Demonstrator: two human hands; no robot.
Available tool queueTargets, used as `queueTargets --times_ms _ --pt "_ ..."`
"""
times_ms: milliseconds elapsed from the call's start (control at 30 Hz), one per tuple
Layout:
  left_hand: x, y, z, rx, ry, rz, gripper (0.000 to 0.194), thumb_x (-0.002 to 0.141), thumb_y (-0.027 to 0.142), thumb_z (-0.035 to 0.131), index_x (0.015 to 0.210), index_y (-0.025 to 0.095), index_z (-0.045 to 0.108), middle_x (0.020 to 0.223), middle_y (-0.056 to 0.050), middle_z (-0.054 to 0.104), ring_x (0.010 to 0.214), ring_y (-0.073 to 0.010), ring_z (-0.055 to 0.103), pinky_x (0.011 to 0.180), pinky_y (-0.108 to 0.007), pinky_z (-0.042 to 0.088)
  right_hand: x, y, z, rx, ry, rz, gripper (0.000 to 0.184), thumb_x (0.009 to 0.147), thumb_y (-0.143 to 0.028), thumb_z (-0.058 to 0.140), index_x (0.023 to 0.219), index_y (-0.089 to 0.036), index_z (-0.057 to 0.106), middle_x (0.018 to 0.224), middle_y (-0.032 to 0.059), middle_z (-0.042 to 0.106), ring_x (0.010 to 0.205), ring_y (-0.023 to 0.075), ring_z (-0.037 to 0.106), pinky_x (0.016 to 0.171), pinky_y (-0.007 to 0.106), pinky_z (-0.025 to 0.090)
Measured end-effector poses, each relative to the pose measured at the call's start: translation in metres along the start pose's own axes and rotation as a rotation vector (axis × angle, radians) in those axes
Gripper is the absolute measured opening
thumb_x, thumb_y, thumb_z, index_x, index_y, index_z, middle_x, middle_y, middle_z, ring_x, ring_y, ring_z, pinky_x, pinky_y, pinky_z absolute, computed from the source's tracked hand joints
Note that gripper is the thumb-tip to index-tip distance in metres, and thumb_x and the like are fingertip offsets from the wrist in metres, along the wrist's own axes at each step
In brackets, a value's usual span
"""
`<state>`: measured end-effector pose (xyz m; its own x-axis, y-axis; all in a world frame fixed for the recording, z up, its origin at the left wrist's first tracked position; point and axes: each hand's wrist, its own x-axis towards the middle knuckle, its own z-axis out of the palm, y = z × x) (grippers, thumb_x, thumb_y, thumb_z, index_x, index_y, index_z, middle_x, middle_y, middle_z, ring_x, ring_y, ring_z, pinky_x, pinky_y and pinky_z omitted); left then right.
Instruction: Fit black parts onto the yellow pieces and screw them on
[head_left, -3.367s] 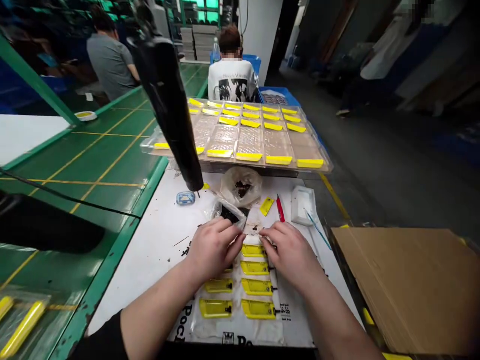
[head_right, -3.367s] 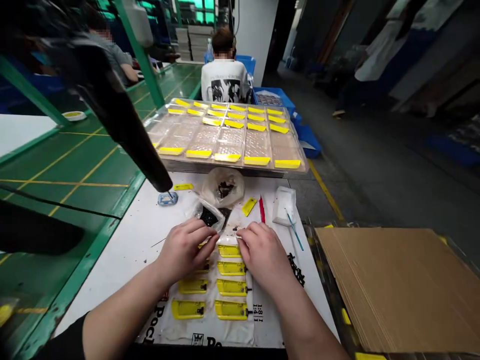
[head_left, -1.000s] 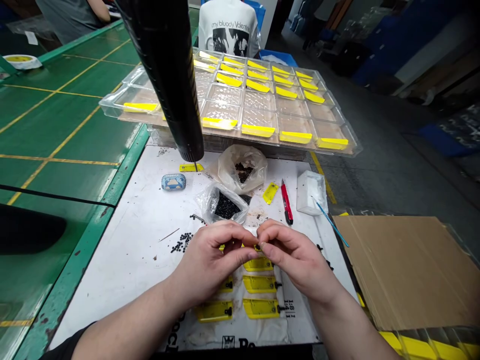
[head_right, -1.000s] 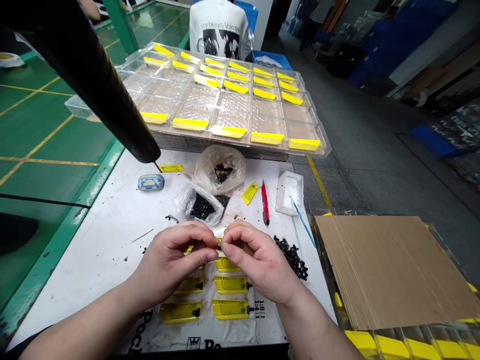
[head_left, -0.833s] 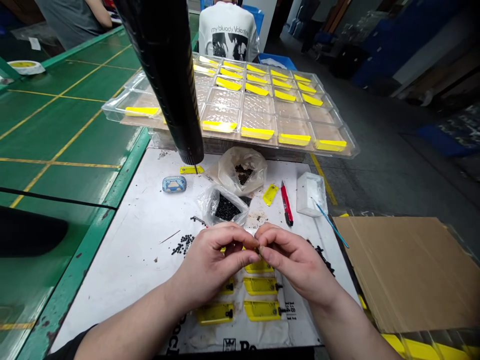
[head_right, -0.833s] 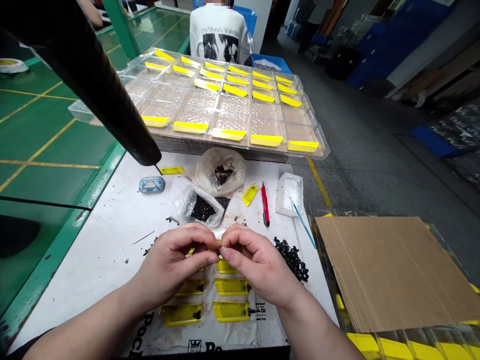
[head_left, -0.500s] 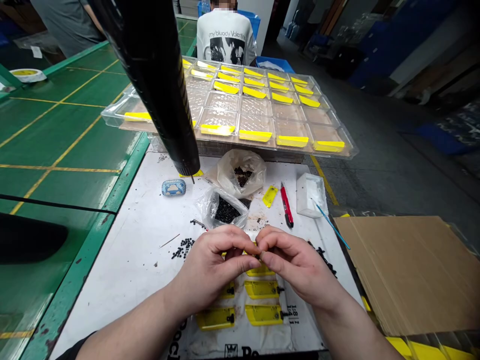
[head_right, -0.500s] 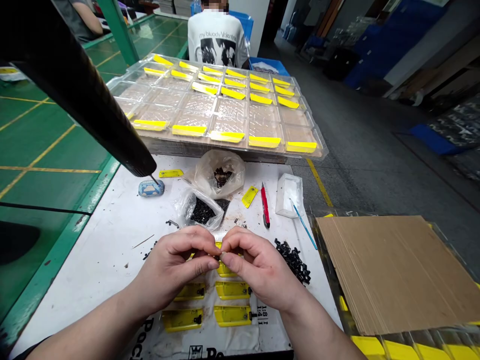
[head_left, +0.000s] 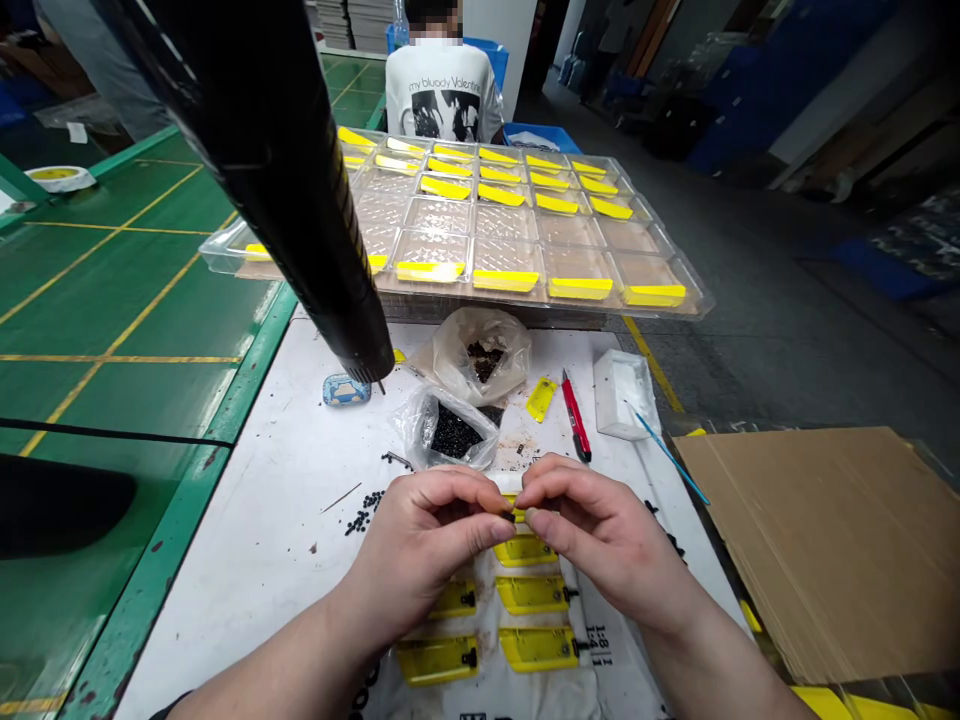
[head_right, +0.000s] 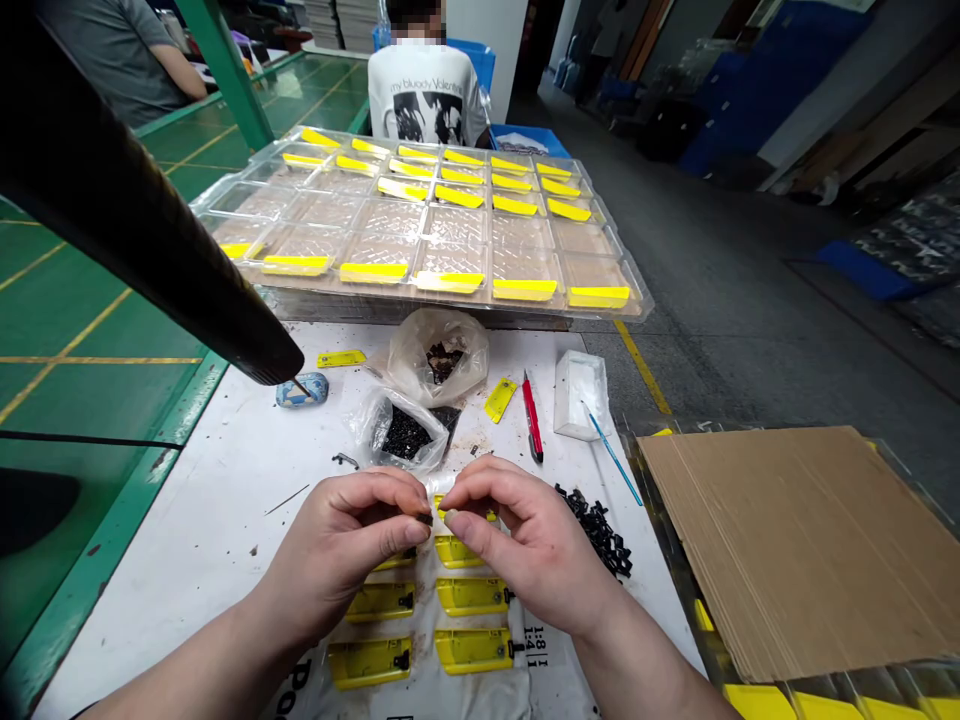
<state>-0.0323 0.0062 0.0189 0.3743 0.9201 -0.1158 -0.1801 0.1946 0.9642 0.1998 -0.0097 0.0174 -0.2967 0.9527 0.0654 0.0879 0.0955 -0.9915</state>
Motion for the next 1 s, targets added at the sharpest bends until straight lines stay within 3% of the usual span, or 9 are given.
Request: queueTargets --times_ms 167,367,633,867,1000 --pt "0.001 -0.002 0.001 -0.052 0.015 -0.039 0.016 0.084 0.033 0.096 0.089 0.020 0.087 0.094 -0.005 0.081 0.087 -0.0175 0.072 0.080 -0.027 0.057 -0.001 -0.002 0.003 -0.161 0.066 -0.119 0.013 0.104 -0.027 0.076 0.114 -0.029 0.082 0.108 0.0056 0.080 0.099 0.0185 0.077 0.086 0.031 0.066" --pt "0.002 -0.008 0.001 -0.204 -0.018 -0.168 0.022 0.079 0.033 0.101 0.086 0.019 0.086 0.091 -0.005 0.080 0.084 -0.0143 0.069 0.076 -0.023 0.054 -0.002 -0.004 0.005 -0.249 0.046 -0.421 0.045 0.099 -0.013 0.080 0.138 -0.035 0.078 0.113 0.0033 0.084 0.098 0.0176 0.082 0.084 0.030 0.070" --pt "0.001 -0.010 0.004 -0.378 -0.096 -0.355 0.029 0.071 0.032 0.105 0.083 0.016 0.084 0.071 -0.001 0.072 0.058 -0.0071 0.056 0.055 -0.019 0.042 -0.003 -0.002 0.004 -0.242 0.029 -0.433 0.048 0.095 -0.011 0.083 0.137 -0.035 0.080 0.108 0.0017 0.082 0.093 0.0143 0.081 0.081 0.025 0.069" --pt "0.002 -0.009 0.003 -0.425 -0.126 -0.426 0.028 0.068 0.028 0.107 0.085 0.017 0.088 0.066 0.000 0.072 0.056 -0.0047 0.053 0.053 -0.017 0.035 0.000 -0.003 0.003 -0.233 -0.002 -0.424 0.035 0.097 -0.015 0.083 0.128 -0.032 0.083 0.103 0.0021 0.082 0.090 0.0141 0.080 0.079 0.024 0.067" --pt "0.001 -0.010 0.003 -0.426 -0.171 -0.436 0.030 0.070 0.034 0.106 0.088 0.016 0.089 0.064 0.000 0.069 0.056 -0.0051 0.052 0.054 -0.018 0.035 0.001 -0.001 0.004 -0.167 0.010 -0.399 0.026 0.094 -0.022 0.088 0.119 -0.028 0.084 0.098 0.0011 0.081 0.085 0.0129 0.078 0.077 0.023 0.065"
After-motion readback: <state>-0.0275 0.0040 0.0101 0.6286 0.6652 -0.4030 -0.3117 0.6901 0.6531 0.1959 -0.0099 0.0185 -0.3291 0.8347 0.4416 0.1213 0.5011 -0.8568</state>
